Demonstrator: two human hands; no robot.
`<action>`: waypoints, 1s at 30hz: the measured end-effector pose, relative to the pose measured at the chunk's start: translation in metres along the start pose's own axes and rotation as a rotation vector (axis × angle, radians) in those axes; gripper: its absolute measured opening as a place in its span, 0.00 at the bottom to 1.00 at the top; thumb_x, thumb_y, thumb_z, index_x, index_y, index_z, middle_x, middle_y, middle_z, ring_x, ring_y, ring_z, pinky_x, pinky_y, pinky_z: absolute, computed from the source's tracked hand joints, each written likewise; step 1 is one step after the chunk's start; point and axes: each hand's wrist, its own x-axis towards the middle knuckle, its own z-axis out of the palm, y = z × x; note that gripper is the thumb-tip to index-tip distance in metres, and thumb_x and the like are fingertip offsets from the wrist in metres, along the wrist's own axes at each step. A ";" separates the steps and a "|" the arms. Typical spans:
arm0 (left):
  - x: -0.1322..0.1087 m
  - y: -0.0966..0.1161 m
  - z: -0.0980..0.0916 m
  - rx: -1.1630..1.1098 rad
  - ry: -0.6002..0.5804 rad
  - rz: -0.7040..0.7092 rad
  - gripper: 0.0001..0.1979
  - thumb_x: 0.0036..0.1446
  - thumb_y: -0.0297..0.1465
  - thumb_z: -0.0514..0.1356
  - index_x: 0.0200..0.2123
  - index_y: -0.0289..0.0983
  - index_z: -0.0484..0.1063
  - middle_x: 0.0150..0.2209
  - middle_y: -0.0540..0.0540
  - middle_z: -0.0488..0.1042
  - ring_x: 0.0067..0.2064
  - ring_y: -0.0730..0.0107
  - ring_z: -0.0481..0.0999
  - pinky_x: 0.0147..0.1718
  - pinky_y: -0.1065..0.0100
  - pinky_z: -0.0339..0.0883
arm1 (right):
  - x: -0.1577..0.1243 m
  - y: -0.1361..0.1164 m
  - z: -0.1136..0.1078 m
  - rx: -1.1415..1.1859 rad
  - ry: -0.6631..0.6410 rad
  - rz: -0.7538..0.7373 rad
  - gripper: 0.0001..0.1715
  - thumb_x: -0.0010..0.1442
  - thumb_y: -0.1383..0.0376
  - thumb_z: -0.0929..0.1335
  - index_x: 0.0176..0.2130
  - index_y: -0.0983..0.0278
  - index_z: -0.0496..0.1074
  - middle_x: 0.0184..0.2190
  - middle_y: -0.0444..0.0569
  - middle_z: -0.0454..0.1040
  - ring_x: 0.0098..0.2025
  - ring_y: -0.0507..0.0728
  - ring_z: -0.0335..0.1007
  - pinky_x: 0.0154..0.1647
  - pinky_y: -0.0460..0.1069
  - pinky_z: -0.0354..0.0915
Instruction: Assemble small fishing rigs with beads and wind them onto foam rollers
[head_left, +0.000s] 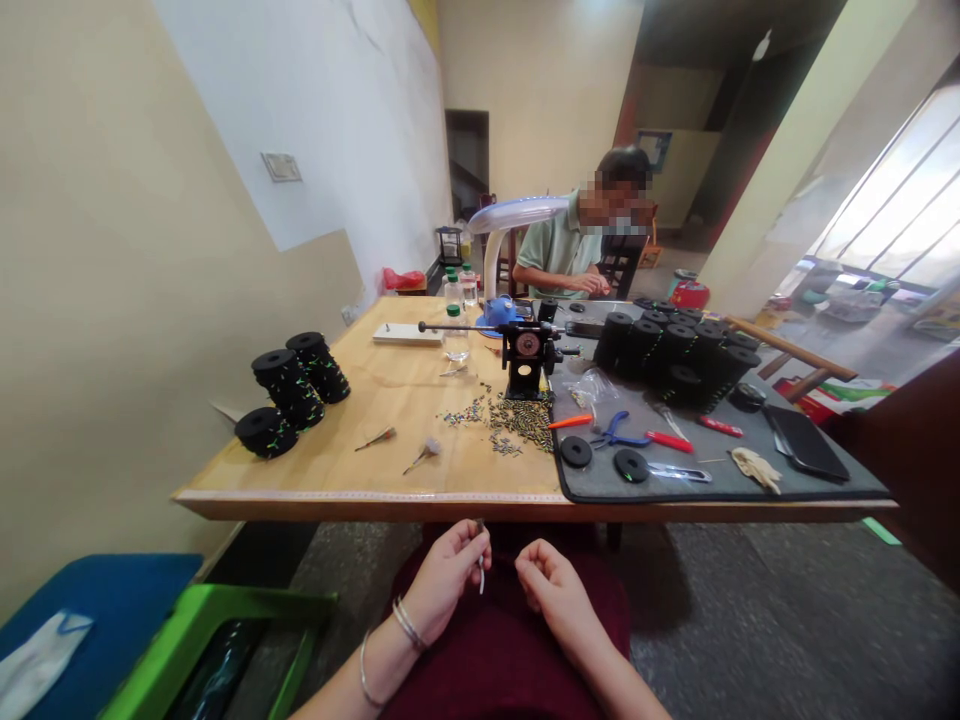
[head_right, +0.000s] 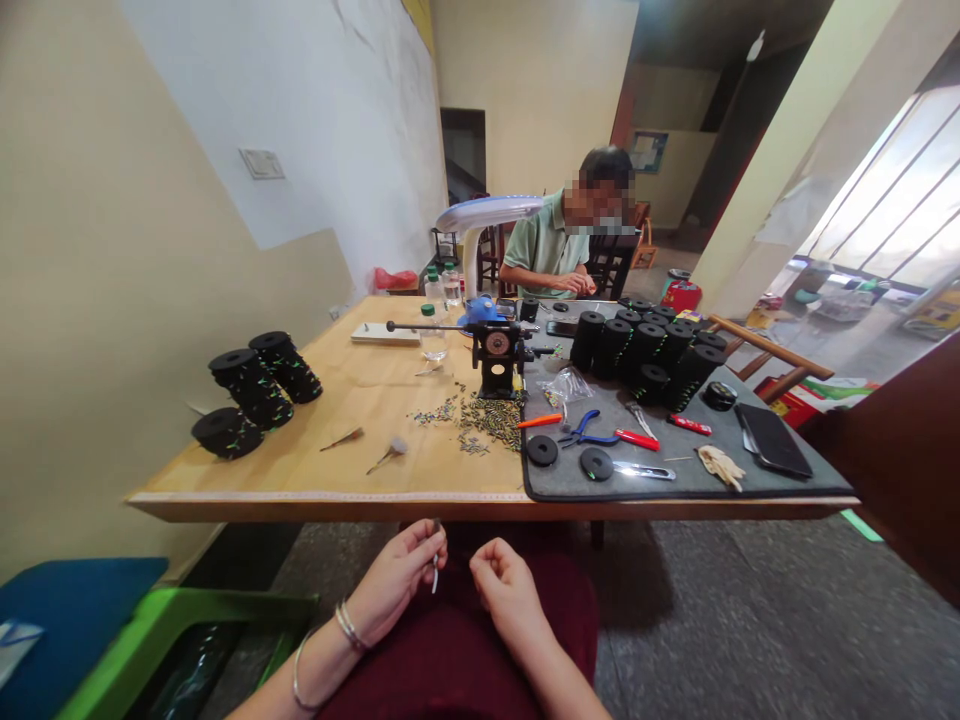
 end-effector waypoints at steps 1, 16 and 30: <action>0.000 0.000 0.000 0.001 0.001 0.000 0.14 0.45 0.38 0.66 0.26 0.35 0.66 0.22 0.53 0.67 0.23 0.78 0.63 0.19 0.76 0.55 | 0.000 0.001 -0.001 -0.014 0.012 -0.006 0.14 0.51 0.57 0.68 0.25 0.62 0.61 0.15 0.34 0.56 0.15 0.46 0.44 0.16 0.43 0.43; 0.000 -0.008 0.001 0.301 -0.046 0.069 0.16 0.50 0.42 0.61 0.25 0.36 0.63 0.19 0.54 0.66 0.18 0.80 0.59 0.17 0.76 0.53 | 0.000 -0.003 -0.006 -0.110 0.140 -0.099 0.17 0.51 0.55 0.68 0.23 0.63 0.61 0.14 0.34 0.52 0.17 0.47 0.42 0.18 0.44 0.40; -0.010 0.000 0.003 0.626 -0.030 0.344 0.07 0.55 0.34 0.57 0.29 0.37 0.67 0.26 0.50 0.67 0.28 0.71 0.67 0.27 0.72 0.61 | -0.012 -0.009 -0.001 -0.407 0.185 -0.381 0.13 0.57 0.62 0.65 0.24 0.64 0.63 0.16 0.37 0.58 0.19 0.48 0.51 0.21 0.44 0.50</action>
